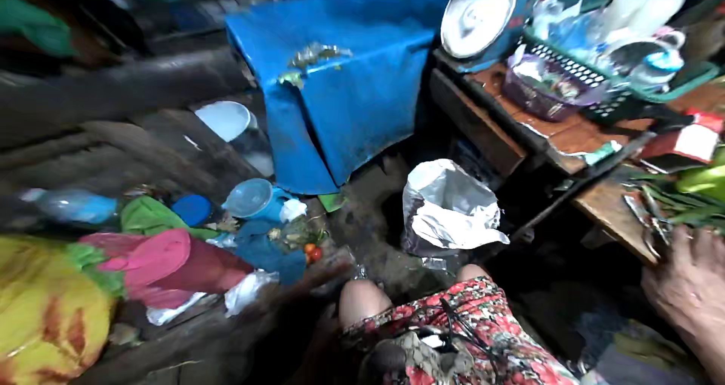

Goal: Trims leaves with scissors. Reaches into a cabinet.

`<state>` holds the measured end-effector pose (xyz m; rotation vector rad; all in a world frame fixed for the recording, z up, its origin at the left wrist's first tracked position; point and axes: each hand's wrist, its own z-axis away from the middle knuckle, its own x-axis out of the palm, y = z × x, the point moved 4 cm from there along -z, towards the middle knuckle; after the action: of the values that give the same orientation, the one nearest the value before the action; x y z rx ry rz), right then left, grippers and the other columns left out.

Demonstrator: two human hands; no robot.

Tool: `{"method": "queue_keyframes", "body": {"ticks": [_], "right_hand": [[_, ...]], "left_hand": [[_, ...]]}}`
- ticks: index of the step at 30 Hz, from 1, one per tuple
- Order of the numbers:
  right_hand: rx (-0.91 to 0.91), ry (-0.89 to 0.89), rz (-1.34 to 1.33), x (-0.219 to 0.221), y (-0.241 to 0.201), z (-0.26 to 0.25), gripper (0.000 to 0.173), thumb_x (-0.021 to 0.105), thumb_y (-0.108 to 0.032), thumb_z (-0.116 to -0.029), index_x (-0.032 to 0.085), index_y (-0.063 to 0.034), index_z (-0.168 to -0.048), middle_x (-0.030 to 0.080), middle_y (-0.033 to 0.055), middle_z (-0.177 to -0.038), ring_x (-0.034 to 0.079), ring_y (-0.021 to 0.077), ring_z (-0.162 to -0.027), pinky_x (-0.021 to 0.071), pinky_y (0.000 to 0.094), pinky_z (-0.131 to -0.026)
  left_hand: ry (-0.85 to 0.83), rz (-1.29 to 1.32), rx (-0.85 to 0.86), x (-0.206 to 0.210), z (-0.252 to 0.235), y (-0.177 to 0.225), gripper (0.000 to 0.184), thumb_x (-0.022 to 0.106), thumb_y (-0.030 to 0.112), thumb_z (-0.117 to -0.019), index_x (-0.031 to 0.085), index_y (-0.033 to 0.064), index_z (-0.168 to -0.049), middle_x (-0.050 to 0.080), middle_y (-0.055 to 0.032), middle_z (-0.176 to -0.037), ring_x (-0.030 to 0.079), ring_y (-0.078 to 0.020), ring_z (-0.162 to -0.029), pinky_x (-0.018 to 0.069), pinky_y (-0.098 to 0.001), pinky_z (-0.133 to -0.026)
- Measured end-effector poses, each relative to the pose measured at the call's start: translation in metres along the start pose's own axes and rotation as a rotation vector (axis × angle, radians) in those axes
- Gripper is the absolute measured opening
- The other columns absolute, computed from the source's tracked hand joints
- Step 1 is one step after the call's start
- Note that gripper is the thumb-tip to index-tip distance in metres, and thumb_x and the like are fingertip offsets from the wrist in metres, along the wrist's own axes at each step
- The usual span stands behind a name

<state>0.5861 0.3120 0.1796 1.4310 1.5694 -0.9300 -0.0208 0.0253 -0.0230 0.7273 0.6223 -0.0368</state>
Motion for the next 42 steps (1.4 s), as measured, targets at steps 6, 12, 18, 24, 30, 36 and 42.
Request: {"method": "queue_keyframes", "body": {"ticks": [6, 12, 18, 24, 30, 36, 42], "right_hand": [[-0.036, -0.022, 0.015, -0.007, -0.010, 0.004, 0.062, 0.051, 0.000, -0.0949, 0.039, -0.0040, -0.156, 0.033, 0.0325, -0.159, 0.031, 0.0540, -0.147, 0.0259, 0.0722, -0.115], [-0.058, 0.060, 0.014, 0.004, -0.004, 0.006, 0.065, 0.053, 0.002, -0.0931, 0.040, -0.0066, -0.156, 0.040, 0.0313, -0.155, 0.037, 0.0537, -0.144, 0.0311, 0.0714, -0.112], [-0.038, -0.021, -0.046, 0.000, -0.005, 0.005, 0.066, 0.052, 0.004, -0.0947, 0.035, -0.0049, -0.158, 0.035, 0.0322, -0.158, 0.034, 0.0512, -0.147, 0.0255, 0.0726, -0.115], [-0.068, -0.038, -0.078, 0.003, -0.001, 0.007, 0.068, 0.055, 0.002, -0.0941, 0.033, -0.0036, -0.159, 0.031, 0.0295, -0.161, 0.029, 0.0477, -0.150, 0.0209, 0.0747, -0.116], [-0.104, 0.190, -0.088, 0.027, 0.005, 0.007, 0.062, 0.053, 0.000, -0.0936, 0.040, 0.0005, -0.155, 0.040, 0.0338, -0.154, 0.038, 0.0526, -0.143, 0.0210, 0.0775, -0.113], [-0.023, -0.134, -0.145, -0.010, -0.007, 0.008, 0.069, 0.060, 0.001, -0.0941, 0.033, 0.0014, -0.157, 0.029, 0.0301, -0.162, 0.023, 0.0449, -0.153, 0.0136, 0.0740, -0.118], [-0.013, -0.060, -0.132, 0.002, -0.003, 0.006, 0.064, 0.060, 0.004, -0.0933, 0.041, -0.0019, -0.154, 0.033, 0.0248, -0.162, 0.027, 0.0418, -0.153, 0.0183, 0.0729, -0.118]], "left_hand": [[0.146, 0.087, 0.168, -0.011, 0.008, 0.068, 0.052, 0.034, 0.036, -0.1128, 0.053, -0.0021, -0.143, 0.054, -0.0258, -0.144, 0.052, -0.0377, -0.136, 0.0381, -0.0563, -0.115], [0.018, -0.255, 0.191, 0.030, 0.033, 0.114, 0.079, 0.057, 0.053, -0.1008, 0.032, 0.0072, -0.160, 0.018, -0.0268, -0.167, 0.018, -0.0437, -0.155, 0.0220, -0.0597, -0.123], [0.132, -0.399, 0.150, 0.039, 0.063, 0.108, 0.093, 0.071, 0.063, -0.0872, 0.034, 0.0210, -0.162, 0.008, -0.0195, -0.171, 0.012, -0.0445, -0.156, 0.0256, -0.0669, -0.118], [0.045, -0.553, 0.163, 0.058, 0.087, 0.115, 0.060, 0.071, 0.054, -0.0905, 0.059, 0.0310, -0.145, 0.011, -0.0170, -0.171, 0.006, -0.0486, -0.155, 0.0274, -0.0712, -0.113], [0.011, -0.684, 0.153, 0.061, 0.111, 0.148, 0.043, 0.069, 0.055, -0.0922, 0.070, 0.0350, -0.130, 0.010, -0.0118, -0.172, 0.003, -0.0478, -0.155, 0.0258, -0.0719, -0.113], [0.083, -0.866, 0.345, 0.059, 0.125, 0.181, 0.048, 0.063, 0.062, -0.0936, 0.073, 0.0300, -0.128, 0.038, -0.0161, -0.162, 0.036, -0.0461, -0.146, 0.0371, -0.0649, -0.111], [0.109, -0.924, 0.365, 0.054, 0.138, 0.214, 0.049, 0.068, 0.058, -0.0928, 0.073, 0.0238, -0.128, 0.051, -0.0148, -0.152, 0.047, -0.0437, -0.138, 0.0397, -0.0631, -0.110]]}}
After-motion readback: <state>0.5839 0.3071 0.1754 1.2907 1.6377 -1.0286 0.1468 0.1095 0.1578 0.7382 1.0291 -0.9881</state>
